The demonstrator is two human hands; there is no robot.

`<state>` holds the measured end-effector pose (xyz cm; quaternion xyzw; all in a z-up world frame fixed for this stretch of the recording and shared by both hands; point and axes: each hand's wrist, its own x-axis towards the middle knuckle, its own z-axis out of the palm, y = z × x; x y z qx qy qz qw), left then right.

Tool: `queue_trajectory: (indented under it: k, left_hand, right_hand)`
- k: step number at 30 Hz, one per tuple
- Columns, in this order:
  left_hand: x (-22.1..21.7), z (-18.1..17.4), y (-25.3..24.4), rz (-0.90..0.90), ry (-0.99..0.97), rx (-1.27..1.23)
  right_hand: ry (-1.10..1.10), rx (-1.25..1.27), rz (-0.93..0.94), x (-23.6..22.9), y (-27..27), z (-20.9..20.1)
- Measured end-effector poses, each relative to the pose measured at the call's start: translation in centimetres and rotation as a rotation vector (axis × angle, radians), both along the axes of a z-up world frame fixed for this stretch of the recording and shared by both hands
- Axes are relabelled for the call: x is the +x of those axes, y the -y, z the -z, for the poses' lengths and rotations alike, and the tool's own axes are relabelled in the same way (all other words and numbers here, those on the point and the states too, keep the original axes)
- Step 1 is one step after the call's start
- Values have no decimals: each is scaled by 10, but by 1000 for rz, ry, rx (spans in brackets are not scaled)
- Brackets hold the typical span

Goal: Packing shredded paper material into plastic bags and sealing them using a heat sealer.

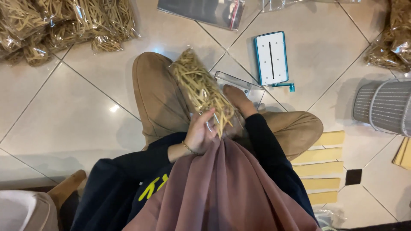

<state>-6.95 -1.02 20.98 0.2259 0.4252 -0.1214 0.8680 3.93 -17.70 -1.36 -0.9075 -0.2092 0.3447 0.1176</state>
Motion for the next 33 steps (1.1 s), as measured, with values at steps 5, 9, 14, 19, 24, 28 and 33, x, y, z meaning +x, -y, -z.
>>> queue_trajectory:
  k: [5,9,14,19,24,28,33]
  left_hand:
    - [7,39,-2,-101,24,-16]
    - [32,27,-8,-164,89,4]
    - [55,75,-2,-178,150,104]
    - [78,90,9,-163,205,163]
    - [76,126,13,15,241,407]
    - [73,142,11,17,234,430]
    - [68,173,16,-9,342,600]
  right_hand:
    - [-13,142,55,-3,10,9]
    - [-59,277,98,-12,3,-49]
    - [-36,101,98,-18,0,-13]
    - [0,-96,-44,-13,0,13]
    - [5,-109,-110,-8,12,6]
    - [-85,-64,-39,-10,25,-6]
    - [12,12,-19,-17,24,1]
